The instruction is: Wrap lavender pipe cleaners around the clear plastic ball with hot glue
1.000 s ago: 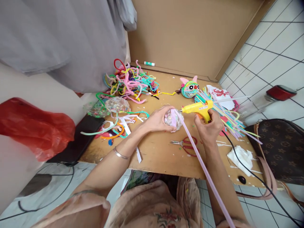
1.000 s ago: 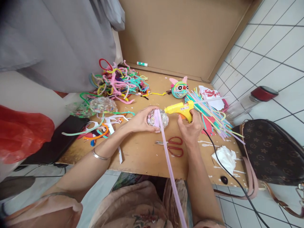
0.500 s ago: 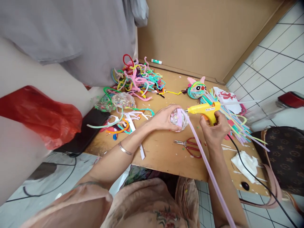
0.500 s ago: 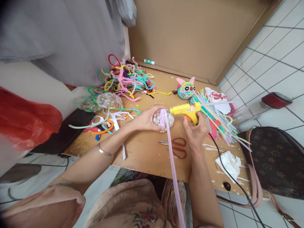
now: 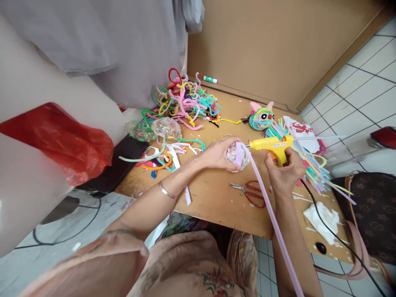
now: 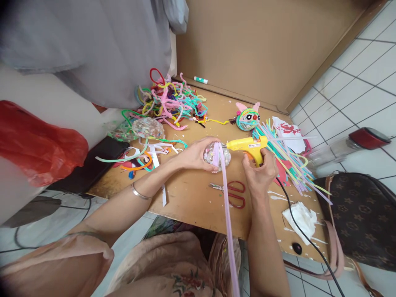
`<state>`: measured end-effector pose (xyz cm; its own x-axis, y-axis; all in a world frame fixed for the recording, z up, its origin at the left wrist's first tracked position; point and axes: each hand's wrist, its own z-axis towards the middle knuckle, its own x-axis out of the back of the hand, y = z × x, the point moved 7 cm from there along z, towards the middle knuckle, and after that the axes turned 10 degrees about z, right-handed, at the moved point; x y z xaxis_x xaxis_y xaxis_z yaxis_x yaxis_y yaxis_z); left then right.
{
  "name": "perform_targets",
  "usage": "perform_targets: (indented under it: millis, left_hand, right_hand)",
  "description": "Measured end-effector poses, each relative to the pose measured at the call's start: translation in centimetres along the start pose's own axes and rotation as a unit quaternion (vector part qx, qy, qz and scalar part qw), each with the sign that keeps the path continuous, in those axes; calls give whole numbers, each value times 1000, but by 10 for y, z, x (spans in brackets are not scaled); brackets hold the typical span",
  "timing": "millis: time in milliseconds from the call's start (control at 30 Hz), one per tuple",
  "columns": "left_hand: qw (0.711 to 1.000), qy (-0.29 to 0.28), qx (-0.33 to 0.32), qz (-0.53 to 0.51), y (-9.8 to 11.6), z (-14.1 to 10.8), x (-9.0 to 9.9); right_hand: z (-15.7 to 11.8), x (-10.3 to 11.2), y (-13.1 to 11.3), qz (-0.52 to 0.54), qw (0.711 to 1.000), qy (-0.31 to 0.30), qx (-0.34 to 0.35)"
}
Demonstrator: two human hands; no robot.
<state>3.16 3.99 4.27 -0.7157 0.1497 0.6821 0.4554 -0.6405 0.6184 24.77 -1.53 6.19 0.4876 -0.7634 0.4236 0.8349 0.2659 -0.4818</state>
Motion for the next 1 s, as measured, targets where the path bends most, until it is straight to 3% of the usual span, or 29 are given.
perform_targets:
  millis: [1000]
  left_hand:
    - [1000,-1,-12,-2,2,0,1]
  right_hand:
    - [1,3,1,15,1000,17,13]
